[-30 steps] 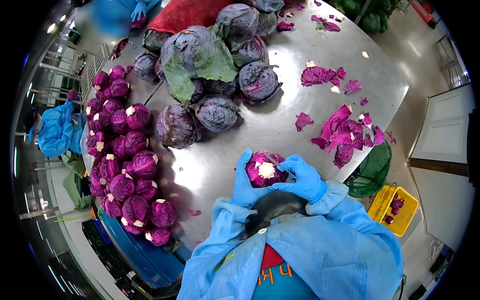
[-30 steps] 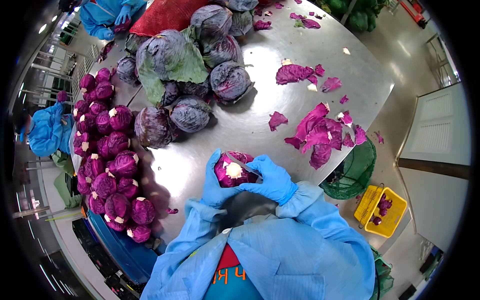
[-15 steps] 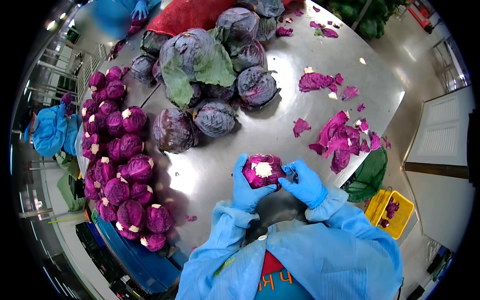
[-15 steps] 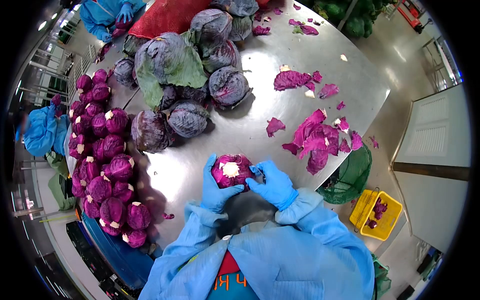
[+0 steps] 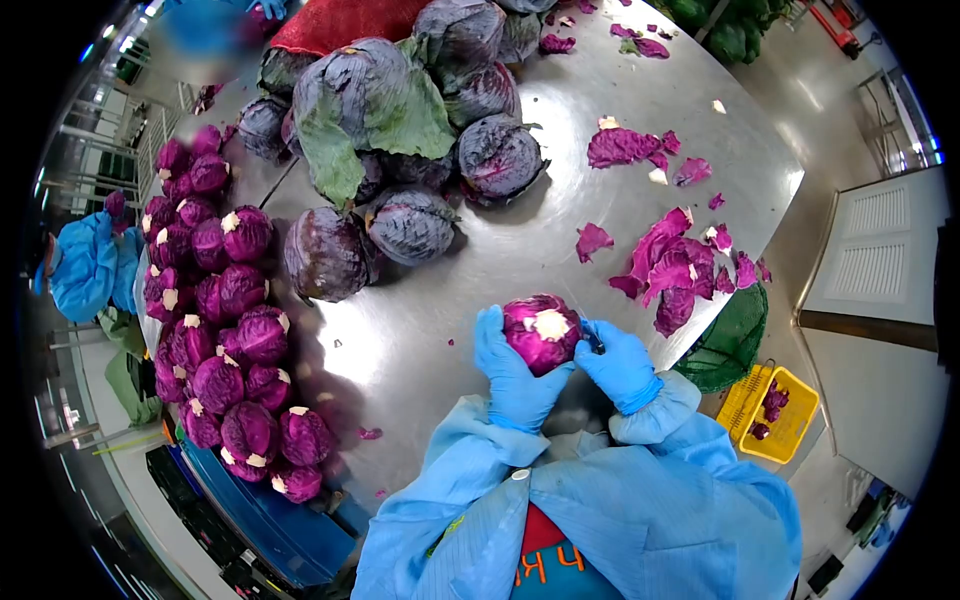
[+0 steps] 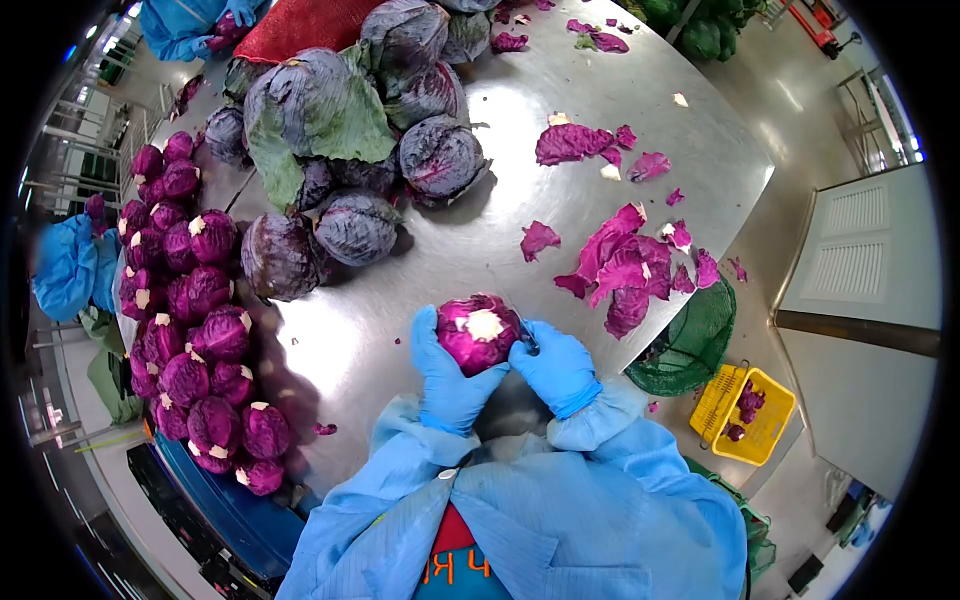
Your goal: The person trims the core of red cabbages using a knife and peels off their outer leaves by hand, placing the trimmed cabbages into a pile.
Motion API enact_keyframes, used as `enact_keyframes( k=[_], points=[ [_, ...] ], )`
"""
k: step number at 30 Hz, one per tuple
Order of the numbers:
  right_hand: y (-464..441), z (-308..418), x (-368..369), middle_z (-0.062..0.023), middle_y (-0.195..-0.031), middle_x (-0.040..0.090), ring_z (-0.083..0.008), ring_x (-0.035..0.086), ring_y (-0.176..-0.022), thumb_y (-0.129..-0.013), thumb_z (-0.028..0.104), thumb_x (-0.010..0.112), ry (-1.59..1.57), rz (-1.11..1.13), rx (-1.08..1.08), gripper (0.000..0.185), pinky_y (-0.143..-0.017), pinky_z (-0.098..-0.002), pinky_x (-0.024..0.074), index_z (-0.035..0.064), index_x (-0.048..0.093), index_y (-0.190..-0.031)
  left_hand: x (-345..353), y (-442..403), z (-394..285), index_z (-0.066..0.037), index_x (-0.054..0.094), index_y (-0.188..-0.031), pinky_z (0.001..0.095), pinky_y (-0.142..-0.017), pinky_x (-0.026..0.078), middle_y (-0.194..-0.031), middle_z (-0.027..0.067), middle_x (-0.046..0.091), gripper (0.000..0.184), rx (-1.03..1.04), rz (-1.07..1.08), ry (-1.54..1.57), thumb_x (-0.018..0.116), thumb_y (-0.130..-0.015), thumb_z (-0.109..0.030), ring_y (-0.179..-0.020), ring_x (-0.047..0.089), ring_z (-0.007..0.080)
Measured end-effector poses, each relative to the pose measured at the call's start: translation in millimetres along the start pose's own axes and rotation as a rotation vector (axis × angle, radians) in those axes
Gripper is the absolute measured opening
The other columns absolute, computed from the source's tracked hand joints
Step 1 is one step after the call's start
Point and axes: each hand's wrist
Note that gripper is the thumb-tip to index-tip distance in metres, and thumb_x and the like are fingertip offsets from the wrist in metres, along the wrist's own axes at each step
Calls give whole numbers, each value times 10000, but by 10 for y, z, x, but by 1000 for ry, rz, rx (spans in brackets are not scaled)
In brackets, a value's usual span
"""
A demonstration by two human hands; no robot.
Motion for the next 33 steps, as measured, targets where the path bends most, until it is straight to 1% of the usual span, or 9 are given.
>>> enact_keyframes(
  k=[9, 13, 16, 18, 20, 22, 26, 30, 33],
  points=[
    [71, -307, 212, -140, -810, 653, -353, 638, -708, -812, 217, 613, 107, -235, -157, 189, -638, -436, 523, 108, 640, -964, 111, 91, -178, -40, 139, -1486, 494, -1129, 198, -1472, 261, 223, 1204, -33, -19, -32, 889, -561, -215, -1340, 257, 443],
    [-42, -570, 149, -140, -765, 629, -353, 633, -682, -793, 171, 650, 26, -315, -190, 136, -616, -425, 520, 109, 612, -908, 21, 42, -100, -32, 144, -1483, 451, -1121, 258, -1449, 234, 251, 1202, -45, 31, 8, 894, -556, -188, -1325, 308, 376],
    [-389, -1078, -17, -155, -751, 627, -386, 624, -673, -839, 226, 611, 422, -408, -137, 125, -602, -489, 501, 106, 576, -849, -45, 17, 129, -16, 162, -1472, 424, -1106, 306, -1427, 211, 270, 1203, -142, 58, 248, 905, -539, -175, -1306, 345, 331],
    [-538, -1259, -307, -171, -816, 658, -392, 628, -676, -880, 230, 586, 399, -472, -221, 226, -598, -493, 500, 128, 609, -1079, -91, -61, 236, -6, 189, -1459, 425, -1102, 311, -1412, 201, 279, 1191, -299, 44, 446, 909, -525, -172, -1304, 345, 324],
    [-526, -930, -523, -138, -835, 678, -284, 660, -677, -900, 244, 624, 415, -430, 119, 438, -589, -407, 511, 168, 538, -1324, -158, -140, 338, 2, 160, -1460, 391, -1064, 388, -1391, 172, 298, 1194, -430, 68, 630, 909, -542, -145, -1263, 402, 292],
    [-488, -734, -402, -79, -824, 687, -192, 660, -696, -859, 253, 704, -40, -364, -134, 560, -627, -355, 526, 183, 501, -1376, -230, -229, 286, -1, 141, -1464, 382, -1056, 404, -1389, 166, 303, 1195, -546, 89, 789, 904, -554, -127, -1254, 417, 288],
    [-331, 119, -224, -60, -1114, 636, -133, 612, -926, -805, 272, 775, -204, 81, -337, 597, -816, -306, 505, 181, 542, -1347, -266, -294, 306, -8, 118, -1468, 379, -1043, 421, -1389, 183, 332, 1203, -554, 160, 812, 897, -557, -110, -1228, 452, 290],
    [-566, 171, -158, -76, -926, 574, -199, 576, -800, -840, 356, 712, -11, 250, -499, 569, -753, -300, 488, 200, 532, -1357, -246, -269, 372, -8, 120, -1468, 379, -1036, 422, -1388, 185, 338, 1204, -501, 172, 771, 894, -552, -115, -1221, 459, 297],
    [-600, 144, -188, -49, -820, 535, -224, 573, -650, -852, 319, 652, 339, 85, -757, 467, -563, -343, 478, 231, 566, -1304, -200, -264, 389, -18, 129, -1454, 406, -1007, 457, -1359, 180, 378, 1174, -434, 145, 738, 884, -556, -50, -1216, 480, 297]
  ],
)
Point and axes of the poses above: each hand's wrist, its own y-axis away from the middle knuckle, its own x-axis out of the palm, z = x × y
